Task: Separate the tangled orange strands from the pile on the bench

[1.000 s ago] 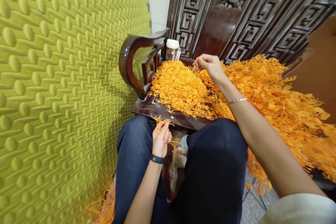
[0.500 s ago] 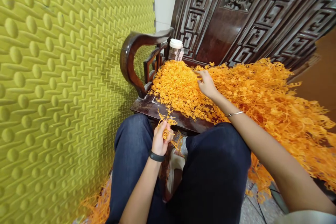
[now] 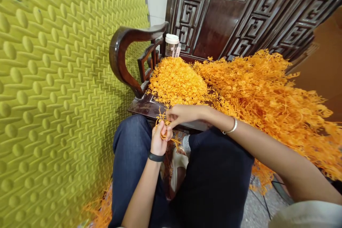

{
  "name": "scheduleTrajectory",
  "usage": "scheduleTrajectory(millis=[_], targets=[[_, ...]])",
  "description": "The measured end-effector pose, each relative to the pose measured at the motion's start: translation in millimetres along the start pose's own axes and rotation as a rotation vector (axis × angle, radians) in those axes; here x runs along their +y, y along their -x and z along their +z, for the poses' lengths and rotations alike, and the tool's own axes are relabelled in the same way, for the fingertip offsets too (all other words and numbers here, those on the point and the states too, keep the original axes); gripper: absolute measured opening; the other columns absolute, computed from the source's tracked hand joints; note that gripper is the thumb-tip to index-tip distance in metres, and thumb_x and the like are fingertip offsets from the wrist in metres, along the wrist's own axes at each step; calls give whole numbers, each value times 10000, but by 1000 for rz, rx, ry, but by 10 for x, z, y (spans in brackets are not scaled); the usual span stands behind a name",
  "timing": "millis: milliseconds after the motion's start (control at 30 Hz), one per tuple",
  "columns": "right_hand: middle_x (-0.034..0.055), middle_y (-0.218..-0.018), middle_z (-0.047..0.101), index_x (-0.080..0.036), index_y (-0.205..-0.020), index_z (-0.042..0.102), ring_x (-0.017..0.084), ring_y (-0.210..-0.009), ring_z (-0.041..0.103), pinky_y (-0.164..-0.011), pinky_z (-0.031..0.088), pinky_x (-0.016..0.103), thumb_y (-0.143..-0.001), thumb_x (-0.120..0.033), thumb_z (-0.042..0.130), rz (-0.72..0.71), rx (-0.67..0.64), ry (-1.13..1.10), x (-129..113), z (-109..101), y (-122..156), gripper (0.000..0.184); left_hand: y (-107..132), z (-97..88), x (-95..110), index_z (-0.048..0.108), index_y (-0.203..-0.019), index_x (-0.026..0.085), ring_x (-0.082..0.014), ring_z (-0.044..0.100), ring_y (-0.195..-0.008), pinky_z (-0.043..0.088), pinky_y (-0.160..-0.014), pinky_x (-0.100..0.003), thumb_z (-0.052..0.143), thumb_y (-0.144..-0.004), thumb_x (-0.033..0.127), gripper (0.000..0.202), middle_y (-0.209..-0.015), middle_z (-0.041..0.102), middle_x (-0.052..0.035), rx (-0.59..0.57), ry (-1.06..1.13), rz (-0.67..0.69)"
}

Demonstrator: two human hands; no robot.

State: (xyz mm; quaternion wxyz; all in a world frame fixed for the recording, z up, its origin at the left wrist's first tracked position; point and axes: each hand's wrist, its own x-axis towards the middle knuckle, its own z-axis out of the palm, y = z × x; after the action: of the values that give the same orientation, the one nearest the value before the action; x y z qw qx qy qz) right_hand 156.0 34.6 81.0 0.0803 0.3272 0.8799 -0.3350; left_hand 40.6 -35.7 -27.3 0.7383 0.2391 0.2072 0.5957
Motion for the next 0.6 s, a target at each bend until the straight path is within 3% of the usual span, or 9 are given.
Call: scheduleTrajectory(millis=[100,200,400,600], targets=[[36,-728,582,-87,-786,573,87,-613,477,-584,350,199,-793,-189,551,-28,51,48,-1,-6,-10,105,5,18,25,276,-447,179,-61,299,-314,227,-380,-197,568,-739,441,489,-309,332,44,-28,38,-14],[29,-705,572,-92,-742,563,87,-618,477,-595,347,201,-806,-120,493,-55,71,7,8,-72,23,99,10,37,42,263,-453,180,-66,307,-322,230,-379,-197,550,-761,410,480,-310,336,36,-38,45,-52],[-9,-601,515,-110,-648,536,76,-567,442,-572,323,197,-781,-153,504,-69,217,-65,100,-260,143,143,10,36,12,342,-492,167,-31,185,-266,118,-340,-177,533,-791,377,413,-277,251,77,-73,-13,-129],[-3,-618,524,-120,-645,560,86,-600,436,-612,312,221,-769,-217,517,-52,322,-7,150,-305,184,163,-35,98,30,345,-500,163,-24,197,-260,127,-339,-167,537,-794,380,412,-283,246,83,-69,-46,-146]])
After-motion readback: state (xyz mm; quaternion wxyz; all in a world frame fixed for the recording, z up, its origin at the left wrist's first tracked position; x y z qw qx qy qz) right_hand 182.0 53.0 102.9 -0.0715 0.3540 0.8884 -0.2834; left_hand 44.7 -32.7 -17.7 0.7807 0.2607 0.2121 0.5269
